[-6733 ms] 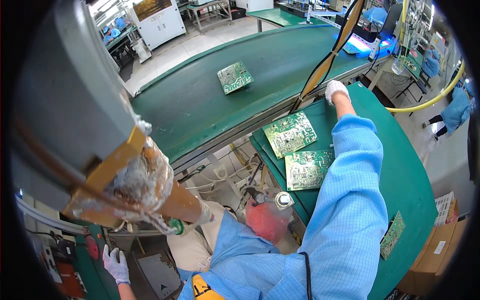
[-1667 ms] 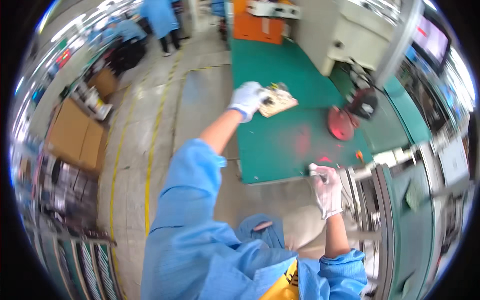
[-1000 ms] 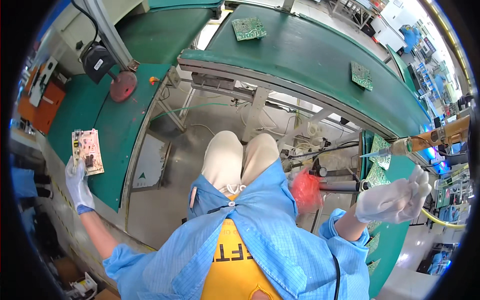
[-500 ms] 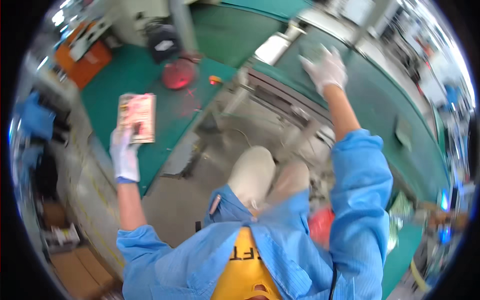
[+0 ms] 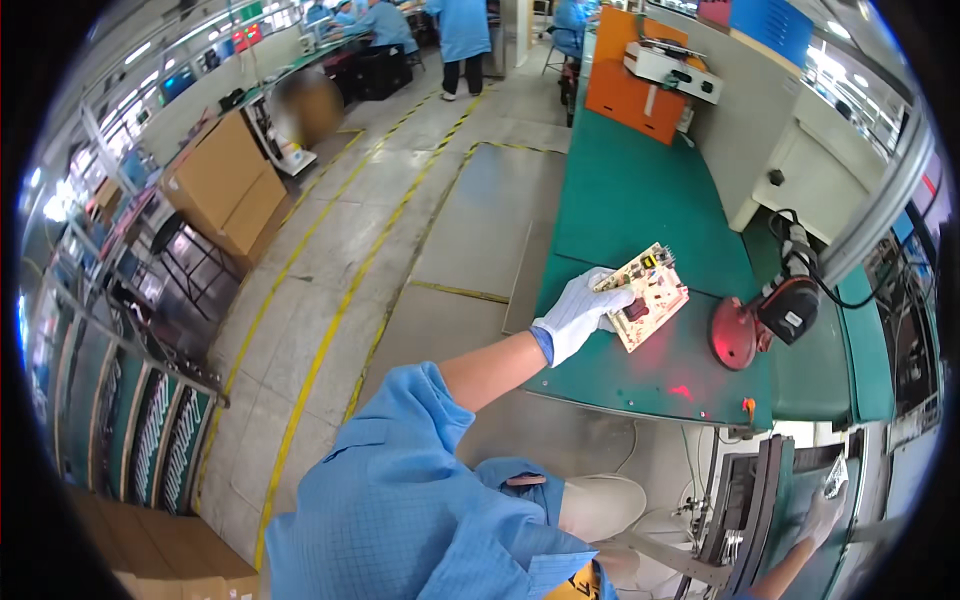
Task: Manually assembling and checking circuit boards on a production line.
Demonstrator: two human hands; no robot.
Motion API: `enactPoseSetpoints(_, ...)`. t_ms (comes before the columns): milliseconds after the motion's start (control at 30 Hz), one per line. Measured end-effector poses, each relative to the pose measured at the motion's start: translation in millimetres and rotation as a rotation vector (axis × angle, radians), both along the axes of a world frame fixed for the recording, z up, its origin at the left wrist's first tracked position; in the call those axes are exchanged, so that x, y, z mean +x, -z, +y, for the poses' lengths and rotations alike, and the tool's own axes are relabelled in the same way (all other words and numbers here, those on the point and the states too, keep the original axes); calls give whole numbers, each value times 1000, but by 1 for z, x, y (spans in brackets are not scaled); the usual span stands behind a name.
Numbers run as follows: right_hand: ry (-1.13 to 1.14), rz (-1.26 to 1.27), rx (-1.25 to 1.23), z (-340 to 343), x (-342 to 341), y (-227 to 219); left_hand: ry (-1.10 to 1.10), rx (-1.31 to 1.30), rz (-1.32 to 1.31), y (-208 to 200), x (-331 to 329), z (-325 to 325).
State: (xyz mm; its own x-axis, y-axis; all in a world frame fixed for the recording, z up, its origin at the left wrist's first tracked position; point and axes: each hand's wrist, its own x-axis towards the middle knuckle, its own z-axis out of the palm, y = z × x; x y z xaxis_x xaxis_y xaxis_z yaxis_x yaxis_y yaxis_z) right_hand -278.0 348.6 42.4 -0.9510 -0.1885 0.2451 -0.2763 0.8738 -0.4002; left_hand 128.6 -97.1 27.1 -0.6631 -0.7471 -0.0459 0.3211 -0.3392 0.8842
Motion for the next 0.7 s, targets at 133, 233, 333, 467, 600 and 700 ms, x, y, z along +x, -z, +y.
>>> enactPoseSetpoints(133,-604,203,-84,-89,162,-33,-37,208,326,7,6,-9)
enactPoseSetpoints(233,-930,40,140,-165,238,-40,24,262,573,3,13,-16)
enactPoseSetpoints(333,-1039,56,293,-237,277,-31,-171,243,719,20,22,-28)
enactPoseSetpoints(467,-1042,117,255,-289,293,-15,-206,202,796,19,38,-24)
enactPoseSetpoints(600,-1028,322,164,-271,293,-22,-5,206,814,-6,48,9)
enactPoseSetpoints(700,-908,453,-118,-214,299,-27,155,411,761,-27,53,43)
